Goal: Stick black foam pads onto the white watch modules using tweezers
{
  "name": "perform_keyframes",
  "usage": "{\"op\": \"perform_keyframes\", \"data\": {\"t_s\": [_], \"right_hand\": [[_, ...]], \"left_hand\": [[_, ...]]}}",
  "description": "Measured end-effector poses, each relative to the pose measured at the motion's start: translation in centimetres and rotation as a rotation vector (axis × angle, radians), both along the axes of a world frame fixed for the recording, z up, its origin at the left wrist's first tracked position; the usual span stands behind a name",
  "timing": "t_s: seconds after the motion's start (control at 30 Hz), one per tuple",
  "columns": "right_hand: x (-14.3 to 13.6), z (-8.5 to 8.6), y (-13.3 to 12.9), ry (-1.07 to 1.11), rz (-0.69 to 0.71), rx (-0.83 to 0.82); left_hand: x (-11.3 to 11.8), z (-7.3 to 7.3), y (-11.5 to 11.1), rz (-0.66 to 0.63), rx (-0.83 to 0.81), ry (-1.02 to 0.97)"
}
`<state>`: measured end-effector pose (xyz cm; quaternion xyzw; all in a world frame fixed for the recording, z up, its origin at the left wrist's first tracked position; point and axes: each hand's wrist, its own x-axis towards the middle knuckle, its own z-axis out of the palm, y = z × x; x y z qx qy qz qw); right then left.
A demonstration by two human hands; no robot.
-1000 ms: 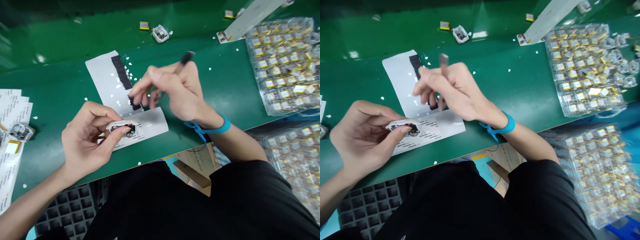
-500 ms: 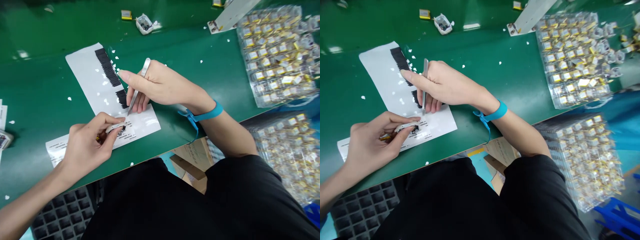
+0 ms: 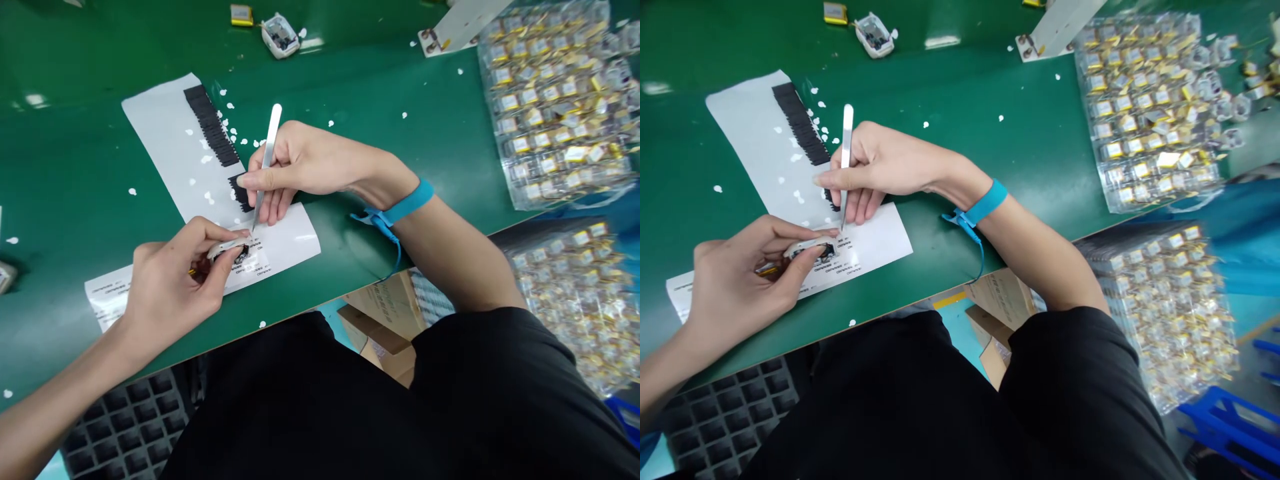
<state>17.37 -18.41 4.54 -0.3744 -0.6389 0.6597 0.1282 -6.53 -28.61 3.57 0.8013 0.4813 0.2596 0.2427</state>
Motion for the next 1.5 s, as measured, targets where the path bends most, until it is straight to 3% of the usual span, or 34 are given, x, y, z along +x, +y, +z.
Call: {"op": "perform_keyframes", "data": {"t_s": [0.1, 0.23, 0.33, 0.47, 0.57, 0.8, 1.03, 1.33, 1.5], "right_hand": [[0.2, -0.4, 0.7, 0.061, -0.028, 0.033], [-0.2, 0.0, -0.3, 0.301, -0.245, 0.154], [-1.1, 0.6, -2.0, 0.462, -0.354, 0.226], [-2.5, 0.7, -4.0, 0.563, -0.421, 0.279], [-3.1, 0.5, -4.7, 0.587, -0.387, 0.272], [-3.3, 0.6, -5.0, 0.493, -0.417, 0.246], [-3.4, 0.0, -4.8, 0.589, -0.385, 0.261], [-3.4, 0.3, -5.0, 0.537, -0.394, 0.265], [-3.3, -0.1, -5.5, 0.479, -0.37, 0.431]], "left_hand": [[0.1, -0.2, -0.1, -0.025, 0.009, -0.063], [0.2, 0.5, -0.1, 0.043, -0.03, -0.191], [-0.2, 1.5, 0.5, 0.145, -0.232, -0.416], [-1.2, 2.1, 1.5, 0.076, -0.492, -0.597], [-1.1, 2.0, 1.5, 0.065, -0.549, -0.621], [0.0, 2.1, 0.8, 0.157, -0.495, -0.588], [0.1, 2.3, 0.7, 0.128, -0.461, -0.622], [0.1, 2.3, 0.4, 0.14, -0.462, -0.575], [0.5, 1.7, 0.0, 0.18, -0.383, -0.582]]}}
